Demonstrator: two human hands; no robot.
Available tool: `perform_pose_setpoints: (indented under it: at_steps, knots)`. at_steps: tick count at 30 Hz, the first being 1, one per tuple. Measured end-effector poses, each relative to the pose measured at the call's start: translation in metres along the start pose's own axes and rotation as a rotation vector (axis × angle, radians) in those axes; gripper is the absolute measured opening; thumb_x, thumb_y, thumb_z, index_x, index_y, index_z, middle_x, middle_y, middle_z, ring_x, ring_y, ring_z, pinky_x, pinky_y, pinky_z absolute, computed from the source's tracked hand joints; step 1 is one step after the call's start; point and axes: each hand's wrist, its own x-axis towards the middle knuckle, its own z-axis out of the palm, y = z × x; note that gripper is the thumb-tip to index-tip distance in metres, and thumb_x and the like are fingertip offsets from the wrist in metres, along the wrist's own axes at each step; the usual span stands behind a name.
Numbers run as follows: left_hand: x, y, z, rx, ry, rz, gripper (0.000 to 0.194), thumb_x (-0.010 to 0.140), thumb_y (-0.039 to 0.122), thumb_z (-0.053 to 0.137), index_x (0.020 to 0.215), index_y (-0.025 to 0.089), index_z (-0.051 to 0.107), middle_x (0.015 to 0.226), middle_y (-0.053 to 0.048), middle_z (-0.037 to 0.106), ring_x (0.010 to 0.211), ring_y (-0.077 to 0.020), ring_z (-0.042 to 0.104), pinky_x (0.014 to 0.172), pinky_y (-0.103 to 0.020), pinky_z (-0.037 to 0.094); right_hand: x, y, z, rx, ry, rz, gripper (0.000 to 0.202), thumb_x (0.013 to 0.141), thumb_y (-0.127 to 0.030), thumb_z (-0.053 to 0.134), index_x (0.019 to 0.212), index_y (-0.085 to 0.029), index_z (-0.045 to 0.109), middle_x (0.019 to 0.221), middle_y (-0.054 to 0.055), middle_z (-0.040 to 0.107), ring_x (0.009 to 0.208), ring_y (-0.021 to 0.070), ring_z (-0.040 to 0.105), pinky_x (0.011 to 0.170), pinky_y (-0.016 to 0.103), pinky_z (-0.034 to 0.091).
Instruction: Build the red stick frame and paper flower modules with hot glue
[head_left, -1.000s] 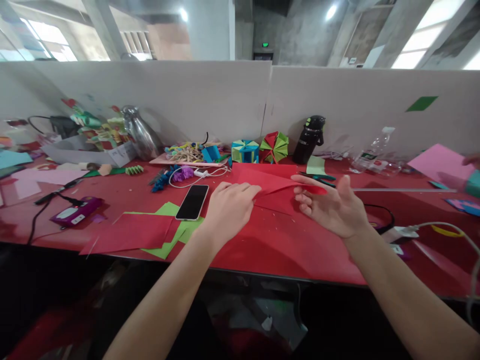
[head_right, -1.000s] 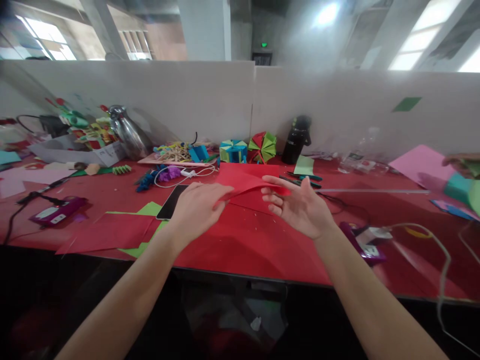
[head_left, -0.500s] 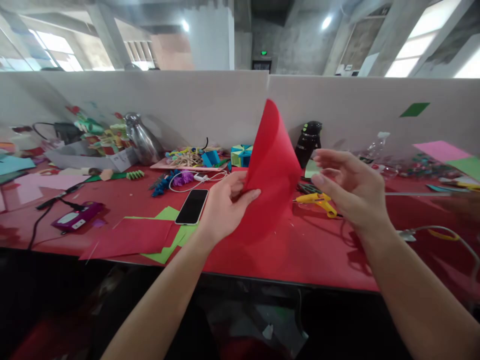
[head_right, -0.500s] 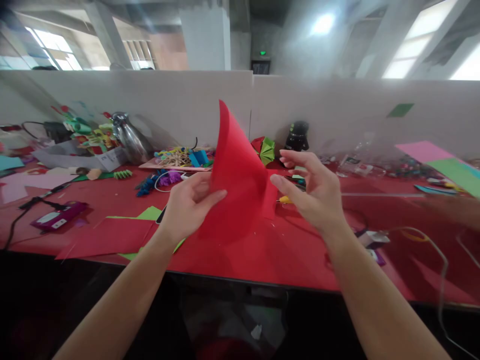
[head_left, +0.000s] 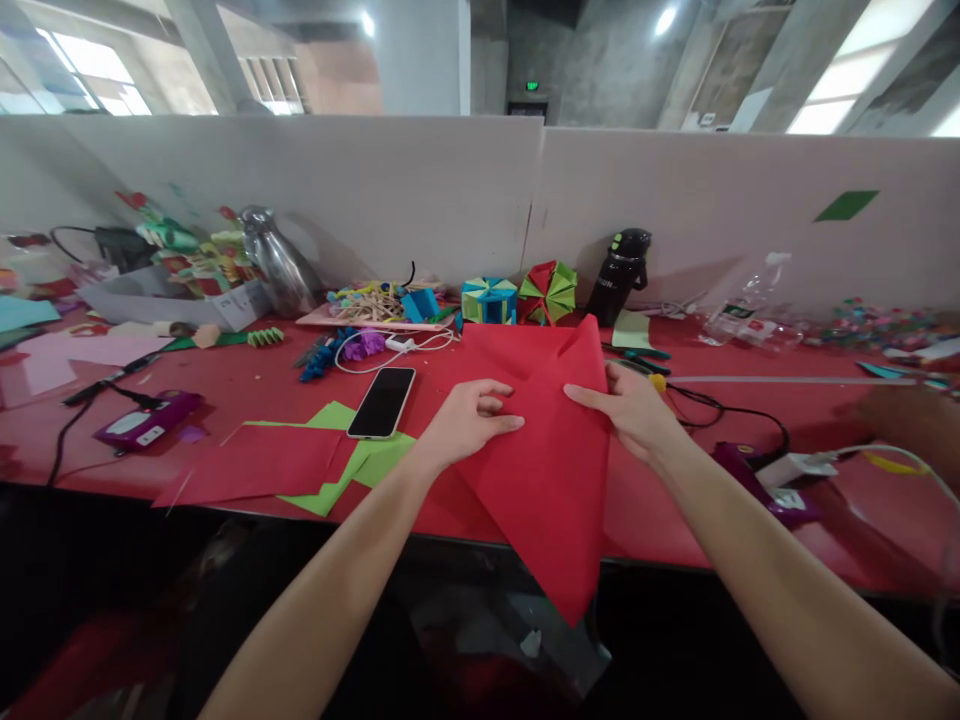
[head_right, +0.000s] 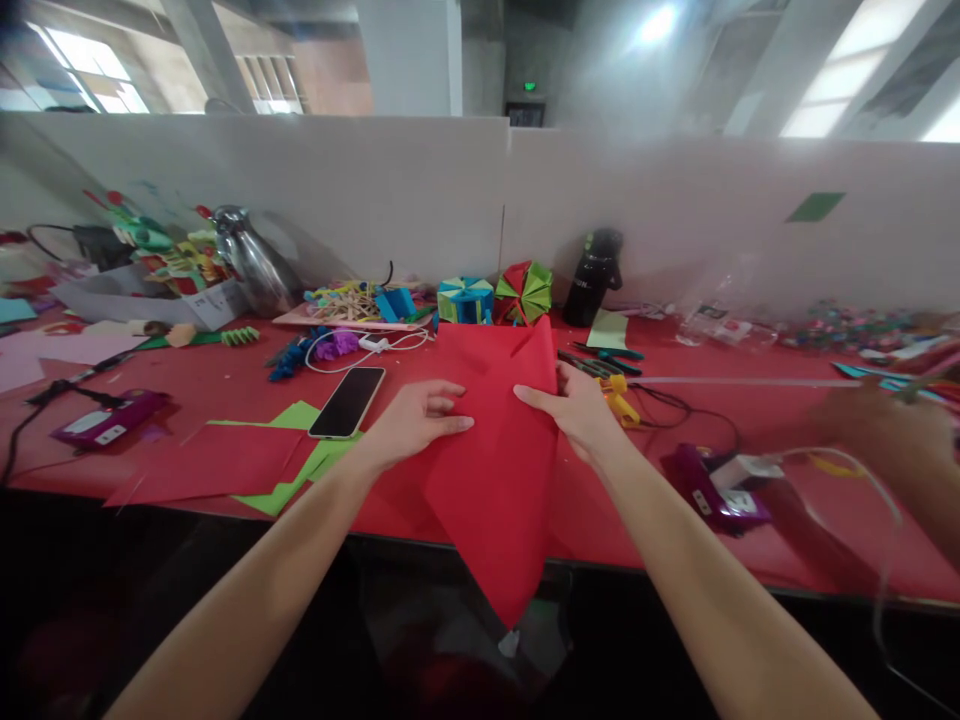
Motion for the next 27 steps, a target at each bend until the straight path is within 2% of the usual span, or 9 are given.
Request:
perform_pose_setpoints:
  at_steps: [4, 7, 10, 14, 16, 21, 24, 27]
  knots:
    - [-0.003, 0.003, -0.005, 0.066, -0.073, 0.01, 0.046, 0.073, 0.036, 0.08, 0.112, 0.016, 0.067, 0.105, -0.012, 0.072, 0.104, -0.0278, 0.068, 0.087, -0.038, 0.055, -0.003, 0.004, -0.004, 0.055, -0.05, 0.089, 0.049, 0.06, -0.028, 0.09, 0.105, -0.022, 0.07, 0.107, 0.007, 0.076, 0.092, 0.0256, 0.072, 0.087, 0.042, 0.059]
    - [-0.004, 0.004, -0.008, 0.079, -0.121, 0.019, 0.047, 0.071, 0.033, 0.081, 0.112, 0.015, 0.066, 0.113, -0.012, 0.071, 0.109, -0.0268, 0.066, 0.094, -0.038, 0.053, -0.003, 0.005, -0.008, 0.09, -0.093, 0.17, 0.041, 0.064, -0.03, 0.088, 0.102, -0.022, 0.072, 0.106, 0.007, 0.076, 0.092, 0.0244, 0.073, 0.088, 0.04, 0.059]
    - [-0.003, 0.003, -0.01, 0.081, -0.139, 0.017, 0.051, 0.068, 0.031, 0.083, 0.114, 0.016, 0.066, 0.12, -0.013, 0.069, 0.113, -0.0267, 0.065, 0.098, -0.039, 0.051, 0.0, 0.008, -0.012, 0.151, -0.073, 0.131, 0.037, 0.063, -0.027, 0.089, 0.096, -0.021, 0.072, 0.101, 0.004, 0.077, 0.09, 0.0217, 0.073, 0.089, 0.036, 0.058]
    - [-0.002, 0.002, -0.01, 0.053, -0.127, 0.041, 0.055, 0.066, 0.031, 0.085, 0.116, 0.017, 0.065, 0.123, -0.012, 0.068, 0.114, -0.0257, 0.064, 0.101, -0.039, 0.05, 0.002, 0.01, -0.015, 0.207, 0.001, 0.06, 0.036, 0.061, -0.022, 0.09, 0.091, -0.022, 0.07, 0.091, 0.001, 0.077, 0.082, 0.017, 0.072, 0.082, 0.032, 0.059]
    - [-0.003, 0.004, -0.01, 0.066, -0.102, 0.054, 0.051, 0.068, 0.032, 0.083, 0.114, 0.017, 0.067, 0.119, -0.01, 0.07, 0.113, -0.0249, 0.065, 0.1, -0.038, 0.05, 0.002, 0.01, -0.015, 0.223, 0.032, 0.044, 0.036, 0.06, -0.021, 0.09, 0.089, -0.022, 0.069, 0.09, 0.0, 0.077, 0.08, 0.0159, 0.072, 0.08, 0.031, 0.059]
    - [-0.009, 0.013, -0.01, 0.135, -0.051, 0.043, 0.035, 0.074, 0.035, 0.078, 0.102, 0.017, 0.07, 0.104, -0.009, 0.074, 0.105, -0.0255, 0.068, 0.087, -0.035, 0.056, -0.001, 0.008, -0.014, 0.224, 0.061, 0.022, 0.038, 0.057, -0.022, 0.091, 0.086, -0.022, 0.066, 0.088, -0.001, 0.077, 0.077, 0.0165, 0.071, 0.082, 0.034, 0.059]
    - [-0.01, 0.016, -0.011, 0.142, -0.051, 0.046, 0.032, 0.075, 0.033, 0.078, 0.102, 0.017, 0.071, 0.105, -0.008, 0.074, 0.105, -0.0246, 0.069, 0.086, -0.032, 0.056, -0.001, 0.008, -0.014, 0.219, 0.049, 0.027, 0.04, 0.057, -0.023, 0.092, 0.087, -0.022, 0.067, 0.089, -0.001, 0.077, 0.078, 0.0166, 0.072, 0.082, 0.034, 0.058]
    - [-0.01, 0.015, -0.011, 0.153, -0.058, 0.045, 0.035, 0.074, 0.032, 0.078, 0.105, 0.017, 0.07, 0.107, -0.009, 0.074, 0.105, -0.0243, 0.069, 0.086, -0.032, 0.056, 0.004, 0.007, -0.016, 0.224, 0.031, 0.017, 0.034, 0.062, -0.028, 0.089, 0.089, -0.023, 0.068, 0.091, 0.0, 0.076, 0.079, 0.0175, 0.071, 0.079, 0.034, 0.059]
